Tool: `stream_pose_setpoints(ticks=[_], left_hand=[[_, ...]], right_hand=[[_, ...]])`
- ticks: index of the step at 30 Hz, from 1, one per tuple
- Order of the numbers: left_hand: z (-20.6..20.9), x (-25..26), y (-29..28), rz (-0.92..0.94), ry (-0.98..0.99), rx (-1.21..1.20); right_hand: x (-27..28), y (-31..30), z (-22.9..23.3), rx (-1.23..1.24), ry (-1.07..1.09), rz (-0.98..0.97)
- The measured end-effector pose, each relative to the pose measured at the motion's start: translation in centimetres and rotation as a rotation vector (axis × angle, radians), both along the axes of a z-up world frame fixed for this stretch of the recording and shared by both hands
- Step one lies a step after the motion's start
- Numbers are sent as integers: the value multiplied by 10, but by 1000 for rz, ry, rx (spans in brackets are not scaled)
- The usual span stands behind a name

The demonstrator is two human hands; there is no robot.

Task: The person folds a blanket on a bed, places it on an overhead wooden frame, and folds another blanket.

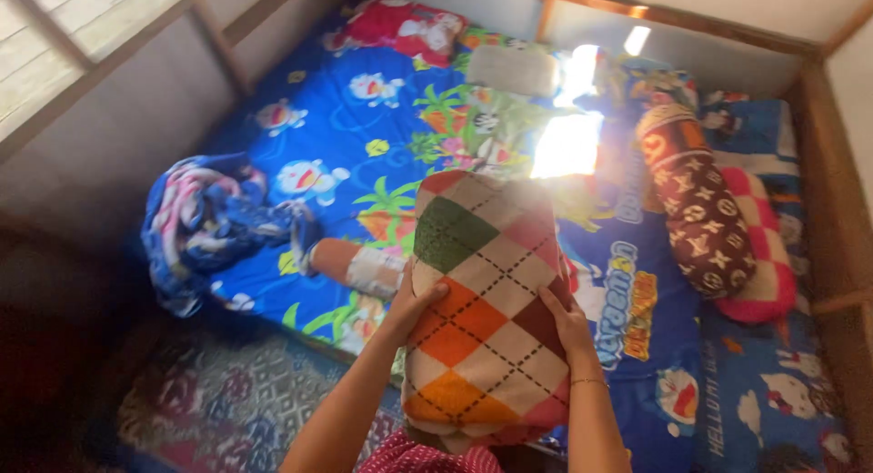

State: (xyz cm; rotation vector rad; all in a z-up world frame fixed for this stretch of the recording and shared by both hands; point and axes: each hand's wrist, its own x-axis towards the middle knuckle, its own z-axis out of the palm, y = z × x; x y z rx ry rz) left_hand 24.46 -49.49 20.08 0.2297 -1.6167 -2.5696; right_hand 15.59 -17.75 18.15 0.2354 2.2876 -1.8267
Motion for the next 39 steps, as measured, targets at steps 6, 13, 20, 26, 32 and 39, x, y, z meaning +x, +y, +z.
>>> stream_pose_setpoints(ticks=[6,13,20,26,32,39], left_hand=[[17,83,-104,232,-176,28],[15,163,-189,504,-122,52],[-4,210,-270,742,-133,93],[-12,223,-361,892,-131,129],[-24,214,-450,1004,10,50],[-25,207,-550,982,-75,95]], right_hand=[[17,-134,12,-66,1,238],[28,-274,30,94,-36,473],[26,-416,1,-29,-62,756],[14,-544,-22,-43,-41,943],[11,-655,6,-117,-109,994],[1,-760,2,-56,-103,990]])
